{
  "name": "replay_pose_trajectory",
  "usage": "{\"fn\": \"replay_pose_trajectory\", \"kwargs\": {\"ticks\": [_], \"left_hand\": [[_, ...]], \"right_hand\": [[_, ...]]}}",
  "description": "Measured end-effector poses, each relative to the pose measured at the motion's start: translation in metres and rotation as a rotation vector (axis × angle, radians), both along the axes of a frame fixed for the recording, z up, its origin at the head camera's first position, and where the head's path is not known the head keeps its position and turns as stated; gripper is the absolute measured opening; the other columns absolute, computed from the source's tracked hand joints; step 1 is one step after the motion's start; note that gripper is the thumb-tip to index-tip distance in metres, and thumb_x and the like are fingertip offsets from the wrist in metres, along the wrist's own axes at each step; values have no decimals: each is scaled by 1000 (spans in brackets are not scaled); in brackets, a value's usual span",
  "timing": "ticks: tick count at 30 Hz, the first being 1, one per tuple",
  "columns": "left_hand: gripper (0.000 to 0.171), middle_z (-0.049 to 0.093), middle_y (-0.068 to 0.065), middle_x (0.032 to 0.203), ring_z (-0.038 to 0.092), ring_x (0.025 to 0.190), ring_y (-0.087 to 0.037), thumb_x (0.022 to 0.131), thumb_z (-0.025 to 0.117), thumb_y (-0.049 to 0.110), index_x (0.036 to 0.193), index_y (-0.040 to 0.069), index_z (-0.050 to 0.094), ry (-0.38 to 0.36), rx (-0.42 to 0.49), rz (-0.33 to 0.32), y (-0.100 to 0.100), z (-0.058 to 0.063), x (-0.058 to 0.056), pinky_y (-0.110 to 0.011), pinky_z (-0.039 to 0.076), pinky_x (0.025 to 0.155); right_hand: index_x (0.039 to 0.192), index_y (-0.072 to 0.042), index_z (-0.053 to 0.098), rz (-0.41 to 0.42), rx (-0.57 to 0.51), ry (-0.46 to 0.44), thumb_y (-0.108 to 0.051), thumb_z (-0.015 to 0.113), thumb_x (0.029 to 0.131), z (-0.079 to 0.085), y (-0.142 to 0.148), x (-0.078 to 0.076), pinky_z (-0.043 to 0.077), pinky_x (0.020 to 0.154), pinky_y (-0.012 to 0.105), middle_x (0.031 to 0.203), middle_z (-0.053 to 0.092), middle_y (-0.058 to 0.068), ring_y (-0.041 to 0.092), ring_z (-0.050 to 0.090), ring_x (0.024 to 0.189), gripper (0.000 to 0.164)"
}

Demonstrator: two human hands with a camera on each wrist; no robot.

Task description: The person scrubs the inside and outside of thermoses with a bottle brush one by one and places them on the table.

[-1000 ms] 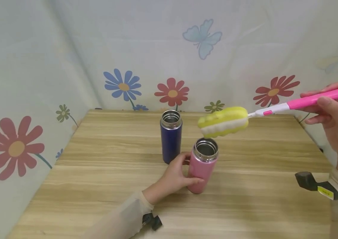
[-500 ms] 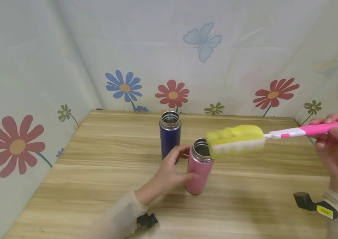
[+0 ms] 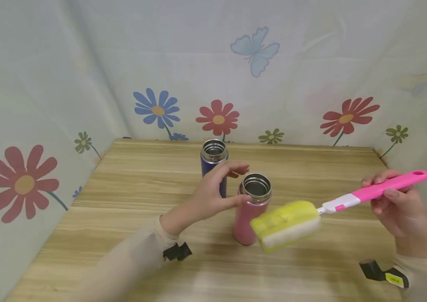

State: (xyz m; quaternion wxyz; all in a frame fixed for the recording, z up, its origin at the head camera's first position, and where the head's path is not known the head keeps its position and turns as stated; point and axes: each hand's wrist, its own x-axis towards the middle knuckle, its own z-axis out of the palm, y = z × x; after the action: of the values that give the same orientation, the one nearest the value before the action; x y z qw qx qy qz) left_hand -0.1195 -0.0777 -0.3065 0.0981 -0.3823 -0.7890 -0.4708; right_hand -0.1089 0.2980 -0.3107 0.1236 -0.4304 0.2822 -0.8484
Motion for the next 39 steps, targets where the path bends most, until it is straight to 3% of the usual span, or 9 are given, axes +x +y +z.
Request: {"fn": "replay_pose_trajectory", "kwargs": {"ticks": [6, 12, 18, 27, 32, 39], "left_hand": [[60, 62, -7, 125, 58, 113, -18, 79, 78, 23, 131, 5, 54, -57, -204, -70, 3, 25, -12, -28, 48, 101], [57, 61, -4, 129, 56, 117, -14, 81, 77, 26, 131, 8, 55, -123, -320, -135, 5, 33, -22, -27, 46, 102], [52, 61, -3, 124, 56, 113, -13, 81, 77, 25, 127, 9, 58, -161, -322, -152, 4, 33, -25, -25, 46, 100], [51, 61, -6, 121, 57, 112, -14, 81, 77, 21, 126, 6, 58, -148, -327, -168, 8, 33, -25, -25, 47, 99], [51, 61, -7, 123, 58, 113, -17, 81, 77, 22, 125, 5, 58, -129, -337, -129, 9, 35, -23, -29, 48, 100], [51, 62, -7, 122, 57, 113, -18, 80, 78, 23, 124, 5, 59, -111, -331, -98, 9, 33, -21, -29, 49, 98]], "right_hand": [[118, 19, 52, 18, 53, 4, 13, 34, 97, -22, -8, -7, 59, 76, 31, 118, 62, 32, 30, 71, 94, 29], [118, 18, 54, 38, 37, -7, 12, 35, 96, -34, -20, -13, 59, 76, 29, 119, 62, 31, 28, 71, 95, 29], [115, 16, 57, 16, -4, -36, 12, 37, 96, -43, -28, -17, 59, 73, 28, 117, 63, 30, 29, 70, 97, 27], [115, 17, 56, 23, -3, -29, 13, 36, 97, -56, -30, -17, 59, 72, 28, 119, 62, 30, 26, 72, 88, 28], [116, 15, 56, -27, 80, -12, 15, 33, 96, -63, -28, -18, 60, 70, 27, 118, 64, 28, 23, 73, 85, 30], [116, 7, 58, -100, 246, 20, 19, 33, 94, -72, -24, -19, 59, 68, 25, 119, 66, 20, 24, 68, 102, 35]]}}
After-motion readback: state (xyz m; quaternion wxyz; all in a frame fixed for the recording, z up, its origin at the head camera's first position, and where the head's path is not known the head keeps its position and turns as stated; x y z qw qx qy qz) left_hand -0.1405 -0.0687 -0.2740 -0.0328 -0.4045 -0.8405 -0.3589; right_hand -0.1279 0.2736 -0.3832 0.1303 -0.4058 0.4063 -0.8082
